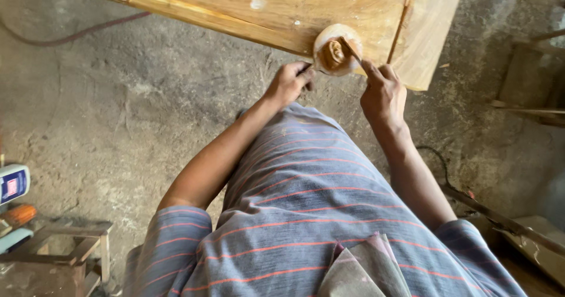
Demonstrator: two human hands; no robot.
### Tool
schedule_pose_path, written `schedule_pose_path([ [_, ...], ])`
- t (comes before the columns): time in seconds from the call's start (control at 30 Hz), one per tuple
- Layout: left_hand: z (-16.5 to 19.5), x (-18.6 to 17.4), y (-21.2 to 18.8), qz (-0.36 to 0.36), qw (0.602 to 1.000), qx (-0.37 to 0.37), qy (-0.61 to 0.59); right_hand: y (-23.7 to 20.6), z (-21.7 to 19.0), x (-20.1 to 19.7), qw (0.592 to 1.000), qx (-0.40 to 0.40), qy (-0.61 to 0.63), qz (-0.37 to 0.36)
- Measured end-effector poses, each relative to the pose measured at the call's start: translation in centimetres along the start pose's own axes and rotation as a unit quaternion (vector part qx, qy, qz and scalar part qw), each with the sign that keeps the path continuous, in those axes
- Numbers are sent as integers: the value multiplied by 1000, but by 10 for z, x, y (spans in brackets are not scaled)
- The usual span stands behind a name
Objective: The person mixes wood filler with pigment on a small paddle board using a putty knife, stirring the components together into a uniform paste. They then spread the mixed filler over holes and worn spots on a wooden panel, working the filler into the surface defects.
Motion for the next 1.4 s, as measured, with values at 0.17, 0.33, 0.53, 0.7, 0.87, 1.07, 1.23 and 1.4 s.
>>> schedule_pose_path([
  [0.17, 15, -4, 9, 2, 985, 11, 173, -23, -27, 4, 989, -46, -108, 90],
  [0.33, 12, -29, -14, 0, 999, -28, 33, -45, -9, -14, 982, 0, -40, 187],
  [0.53, 36, -127, -118, 123, 988, -64, -64, -73, 24, 33, 892, 73, 385, 225],
  [0.7, 86, -174, -166, 226, 964, -40, -135, -59, 8, 73, 939, 91, 236, 232],
  [0.87, 108, -183, -161, 245, 958, -48, -144, -32, -12, 97, 893, 81, 254, 364],
  [1.07, 105, -205, -131, 169, 966, -95, -170, -31, -58, 149, 877, 104, 223, 413],
  [1.23, 117, -243, -106, 65, 980, -116, -145, -37, -92, 179, 857, 166, 229, 432],
  [1.4, 120, -284, -98, -2, 987, -119, -108, -50, -139, 203, 850, 203, 230, 429],
])
Point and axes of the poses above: each hand's wrist, its own y-axis towards the middle knuckle, its own x-axis out of the palm, z = x × y, the point moved 7 cm from there along y, towards the middle knuckle, and after that the axes turned 9 degrees about -z, right-handed, at the moved point
